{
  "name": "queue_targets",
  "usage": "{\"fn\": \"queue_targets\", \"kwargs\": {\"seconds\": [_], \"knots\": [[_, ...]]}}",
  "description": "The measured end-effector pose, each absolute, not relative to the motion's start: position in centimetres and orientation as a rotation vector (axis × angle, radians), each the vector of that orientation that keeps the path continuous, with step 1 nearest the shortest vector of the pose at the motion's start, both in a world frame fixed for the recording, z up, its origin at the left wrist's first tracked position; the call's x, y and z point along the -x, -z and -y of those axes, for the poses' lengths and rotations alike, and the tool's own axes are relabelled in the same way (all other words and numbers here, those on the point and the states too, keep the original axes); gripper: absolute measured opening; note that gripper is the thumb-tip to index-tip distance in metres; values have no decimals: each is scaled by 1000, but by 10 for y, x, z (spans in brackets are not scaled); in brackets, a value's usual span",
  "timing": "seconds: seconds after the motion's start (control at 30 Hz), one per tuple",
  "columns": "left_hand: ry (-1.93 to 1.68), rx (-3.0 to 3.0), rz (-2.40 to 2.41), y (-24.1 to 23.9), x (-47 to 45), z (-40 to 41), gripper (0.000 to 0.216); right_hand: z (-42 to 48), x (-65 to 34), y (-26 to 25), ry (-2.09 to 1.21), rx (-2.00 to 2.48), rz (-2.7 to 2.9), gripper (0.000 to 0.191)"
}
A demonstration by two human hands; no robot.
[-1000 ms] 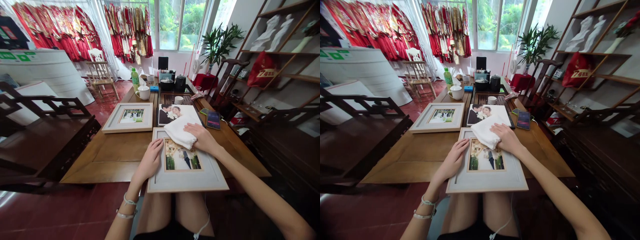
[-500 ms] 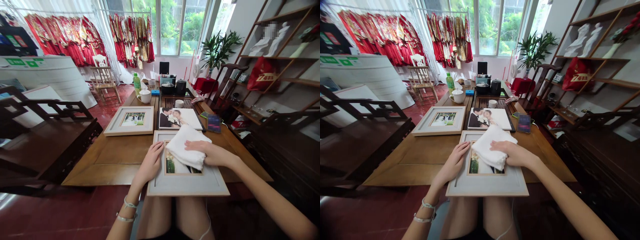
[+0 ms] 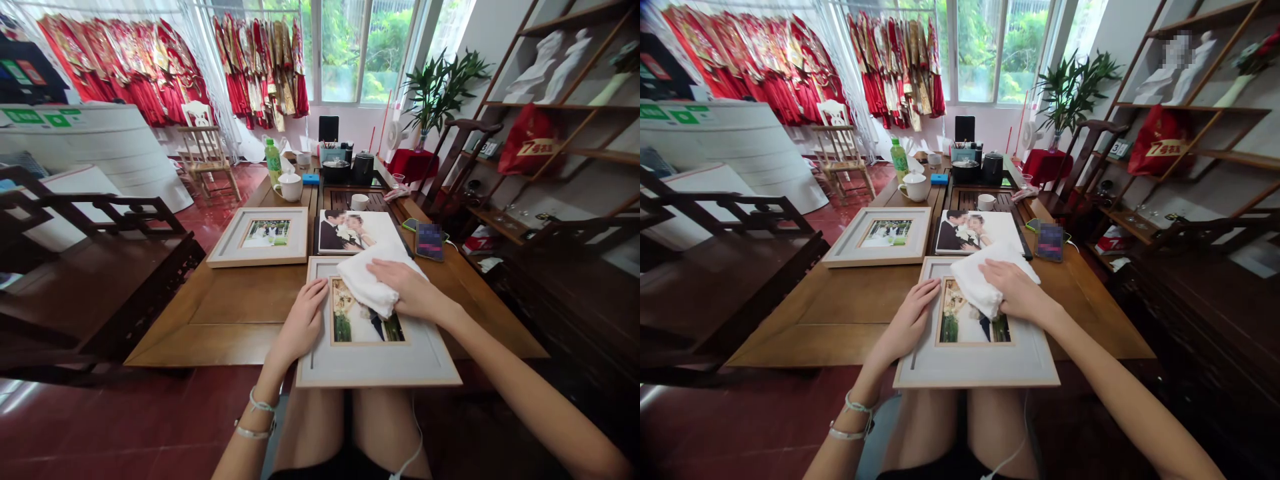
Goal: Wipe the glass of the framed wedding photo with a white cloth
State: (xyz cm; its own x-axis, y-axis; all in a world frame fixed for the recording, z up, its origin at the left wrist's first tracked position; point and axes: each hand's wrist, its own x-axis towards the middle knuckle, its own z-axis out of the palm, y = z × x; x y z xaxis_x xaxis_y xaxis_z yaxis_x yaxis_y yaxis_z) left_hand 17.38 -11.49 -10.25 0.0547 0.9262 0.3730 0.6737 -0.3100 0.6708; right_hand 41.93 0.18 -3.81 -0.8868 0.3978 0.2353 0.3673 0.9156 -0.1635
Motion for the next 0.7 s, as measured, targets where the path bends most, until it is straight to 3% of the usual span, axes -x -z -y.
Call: {"fn": "queue_targets", "kwargs": {"seconds": [0.3, 0.53, 0.6, 0.7], "knots": [[-1097, -2018, -1626, 101, -175, 116, 54, 52, -411, 24, -460, 431, 2998, 48], [-1084, -2022, -1622, 99, -175, 117, 52, 90, -444, -12, -930, 297, 3101, 65], [-1080, -2017, -1629, 99, -175, 117, 52, 83, -455, -13, -919, 366, 3103, 65], [-1080, -2013, -1619, 99, -175, 117, 54, 57, -464, -4, -630, 634, 3082, 63]]}}
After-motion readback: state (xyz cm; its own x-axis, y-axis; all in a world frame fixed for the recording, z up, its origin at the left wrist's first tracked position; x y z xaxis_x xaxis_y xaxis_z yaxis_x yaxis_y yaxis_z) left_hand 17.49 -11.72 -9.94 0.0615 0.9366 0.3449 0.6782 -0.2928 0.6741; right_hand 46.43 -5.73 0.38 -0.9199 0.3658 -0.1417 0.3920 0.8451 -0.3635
